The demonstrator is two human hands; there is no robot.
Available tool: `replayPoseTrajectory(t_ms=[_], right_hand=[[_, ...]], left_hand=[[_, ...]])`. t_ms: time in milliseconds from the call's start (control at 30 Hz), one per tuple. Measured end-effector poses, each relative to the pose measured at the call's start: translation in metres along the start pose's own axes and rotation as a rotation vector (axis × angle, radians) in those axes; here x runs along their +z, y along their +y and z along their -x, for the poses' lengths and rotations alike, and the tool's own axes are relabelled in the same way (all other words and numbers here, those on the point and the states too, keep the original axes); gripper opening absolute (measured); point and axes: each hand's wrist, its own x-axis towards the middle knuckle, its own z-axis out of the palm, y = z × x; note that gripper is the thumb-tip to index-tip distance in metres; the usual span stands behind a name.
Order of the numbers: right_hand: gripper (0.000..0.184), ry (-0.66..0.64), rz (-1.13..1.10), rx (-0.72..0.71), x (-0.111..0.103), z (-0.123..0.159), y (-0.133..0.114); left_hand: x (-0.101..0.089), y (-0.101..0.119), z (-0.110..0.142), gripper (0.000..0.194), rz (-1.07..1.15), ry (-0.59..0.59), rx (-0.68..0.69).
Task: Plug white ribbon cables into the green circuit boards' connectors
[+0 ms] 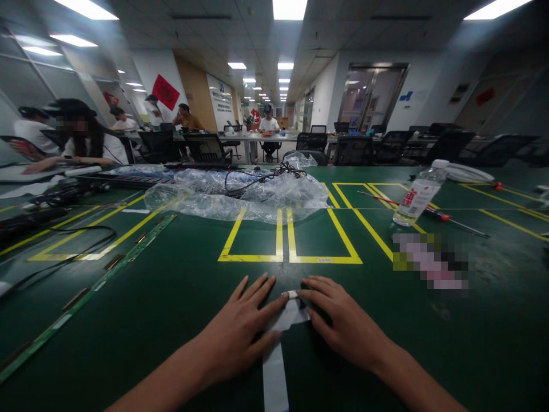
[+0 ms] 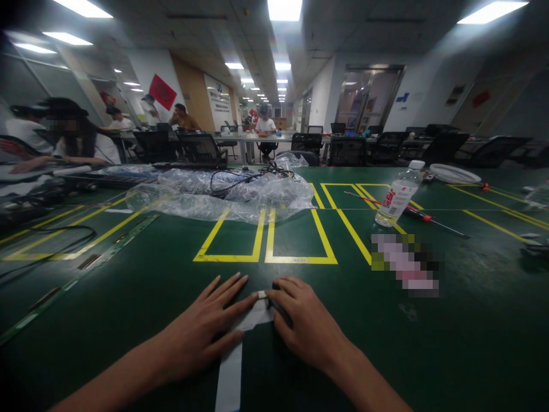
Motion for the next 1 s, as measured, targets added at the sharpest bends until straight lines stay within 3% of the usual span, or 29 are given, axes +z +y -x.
replayPoseTrajectory(t_ms=[167,467,733,833,933,1000], right_hand=[[0.041,-0.057,0.003,-0.008,-0.001,0.001,-0.005],[0.04,-0.071,-0.014,0.0,-0.001,0.002,-0.001],[0.039,0.006,-0.013,-0.02,0.0,0.001,0.0],[0.038,0.019,-0.015,-0.029,0.0,0.0,0.001],[0.036,0.009,-0.019,-0.033,0.0,0.0,0.001],[0.036,-0.016,-0.019,-0.025,-0.001,0.001,0.001]], left_hand=[[0.001,0.013,0.002,0.063,0.02,-0.021,0.036],[0.006,-0.011,-0.001,0.057,0.02,0.064,-0.047],[-0.017,0.005,0.005,0.055,0.046,-0.036,0.208],[-0.017,0.011,0.006,0.054,0.06,-0.03,0.254],[-0.01,-0.001,0.002,0.049,0.002,0.058,0.19],[-0.007,-0.024,-0.001,0.047,-0.082,0.137,0.022]])
